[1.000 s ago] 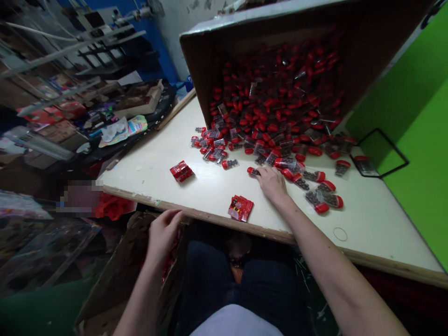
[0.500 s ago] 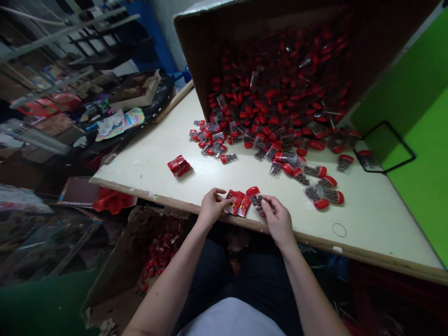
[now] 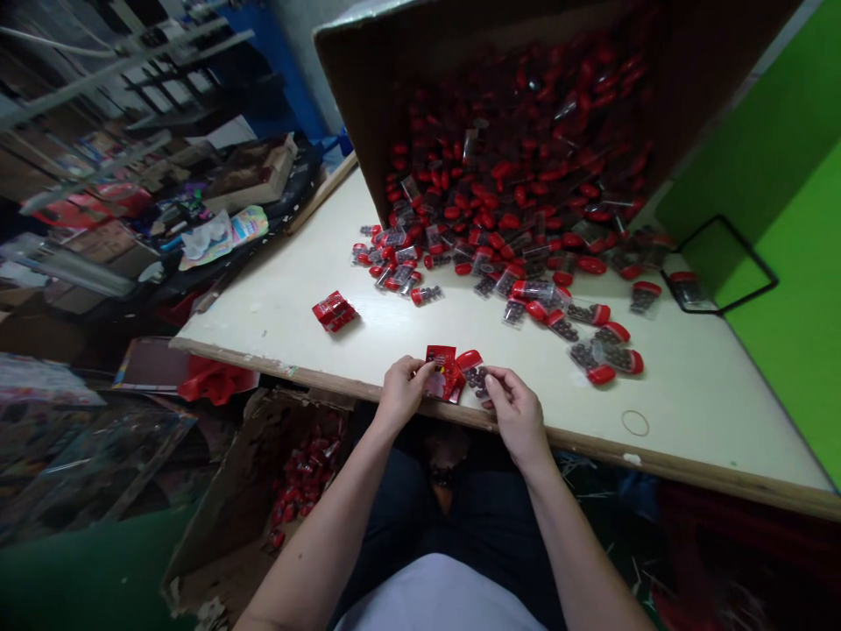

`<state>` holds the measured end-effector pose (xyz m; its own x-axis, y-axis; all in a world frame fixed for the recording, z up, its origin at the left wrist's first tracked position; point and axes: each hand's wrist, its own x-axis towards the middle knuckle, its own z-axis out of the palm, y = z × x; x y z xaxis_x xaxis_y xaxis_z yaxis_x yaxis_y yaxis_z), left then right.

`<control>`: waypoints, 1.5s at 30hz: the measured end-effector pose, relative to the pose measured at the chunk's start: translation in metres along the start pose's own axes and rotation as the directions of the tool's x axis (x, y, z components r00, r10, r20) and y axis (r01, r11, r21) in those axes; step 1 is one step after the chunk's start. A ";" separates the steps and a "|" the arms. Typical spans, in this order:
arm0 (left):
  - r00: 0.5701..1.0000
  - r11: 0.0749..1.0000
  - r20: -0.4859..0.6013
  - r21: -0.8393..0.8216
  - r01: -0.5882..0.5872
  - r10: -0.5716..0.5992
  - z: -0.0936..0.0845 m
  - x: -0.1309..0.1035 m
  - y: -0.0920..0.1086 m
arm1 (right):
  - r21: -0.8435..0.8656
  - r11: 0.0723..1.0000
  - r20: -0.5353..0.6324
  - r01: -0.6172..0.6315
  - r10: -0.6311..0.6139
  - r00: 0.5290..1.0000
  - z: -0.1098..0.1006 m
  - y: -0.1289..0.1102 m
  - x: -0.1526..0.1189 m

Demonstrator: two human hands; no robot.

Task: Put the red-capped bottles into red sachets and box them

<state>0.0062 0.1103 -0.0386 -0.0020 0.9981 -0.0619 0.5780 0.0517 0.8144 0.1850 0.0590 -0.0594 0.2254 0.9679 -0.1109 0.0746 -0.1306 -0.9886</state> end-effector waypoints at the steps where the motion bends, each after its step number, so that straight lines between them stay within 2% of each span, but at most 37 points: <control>1: 1.000 0.999 -0.004 0.038 -0.024 0.025 0.002 -0.001 0.001 | -0.034 0.999 -0.007 -0.005 0.005 1.000 0.001 0.000 0.000; 4: 0.999 0.997 0.004 0.071 -0.043 0.043 0.006 -0.003 -0.001 | -0.227 0.974 -0.021 -0.006 0.002 1.000 0.005 -0.003 -0.001; 8: 1.000 0.999 -0.007 0.037 -0.024 0.024 0.006 -0.006 -0.007 | -0.525 0.842 0.023 0.123 -0.130 0.991 0.011 -0.006 -0.002; 11: 0.997 0.999 -0.077 -0.023 -0.028 0.026 0.001 -0.006 -0.010 | -0.578 0.799 0.048 0.165 -0.169 0.985 0.011 -0.009 -0.003; 13: 0.989 0.990 -0.146 -0.139 -0.015 -0.005 -0.003 -0.005 -0.011 | -0.538 0.831 0.037 0.142 -0.145 0.989 0.009 -0.012 -0.003; 15: 0.982 0.936 -0.156 -0.350 0.046 -0.107 -0.006 -0.005 -0.008 | -0.461 0.883 0.012 0.091 -0.096 0.995 0.007 -0.016 -0.005; 18: 0.964 0.711 -0.007 -0.677 0.192 -0.267 -0.008 -0.005 0.000 | -0.347 0.938 -0.018 0.014 -0.022 1.000 0.004 -0.020 -0.009; 21: 0.933 0.480 0.140 -0.826 0.295 -0.333 -0.008 -0.005 0.008 | -0.233 0.973 -0.026 0.003 -0.010 1.000 0.004 -0.022 -0.014; 23: 0.911 0.379 0.192 -0.863 0.333 -0.364 -0.008 -0.005 0.013 | -0.151 0.988 -0.032 0.018 -0.023 0.999 0.006 -0.023 -0.018; 25: 0.895 0.320 0.219 -0.879 0.353 -0.388 -0.007 -0.005 0.016 | -0.098 0.995 -0.042 0.030 -0.035 0.999 0.009 -0.026 -0.023; 32: 0.869 0.284 0.145 -0.909 0.305 -0.472 -0.005 -0.004 0.025 | -0.038 0.997 -0.049 0.060 -0.062 0.997 0.025 -0.034 -0.040; 39: 0.862 0.111 0.242 -0.940 0.322 -0.446 -0.002 -0.009 0.029 | -0.034 0.995 0.005 0.090 -0.090 0.996 0.037 -0.032 -0.046; 42: 0.835 0.059 0.290 -0.932 0.357 -0.468 -0.001 -0.013 0.030 | -0.015 0.995 -0.059 0.096 -0.097 0.994 0.039 -0.029 -0.044; 45: 0.818 0.046 0.317 -0.922 0.384 -0.481 -0.002 -0.017 0.033 | -0.004 0.996 -0.132 0.089 -0.089 0.987 0.040 -0.024 -0.041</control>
<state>0.0236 0.0955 -0.0096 -0.0206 0.7803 -0.6251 -0.7269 0.4176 0.5452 0.1352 0.0308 -0.0348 0.3444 0.9388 -0.0084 0.0983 -0.0450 -0.9941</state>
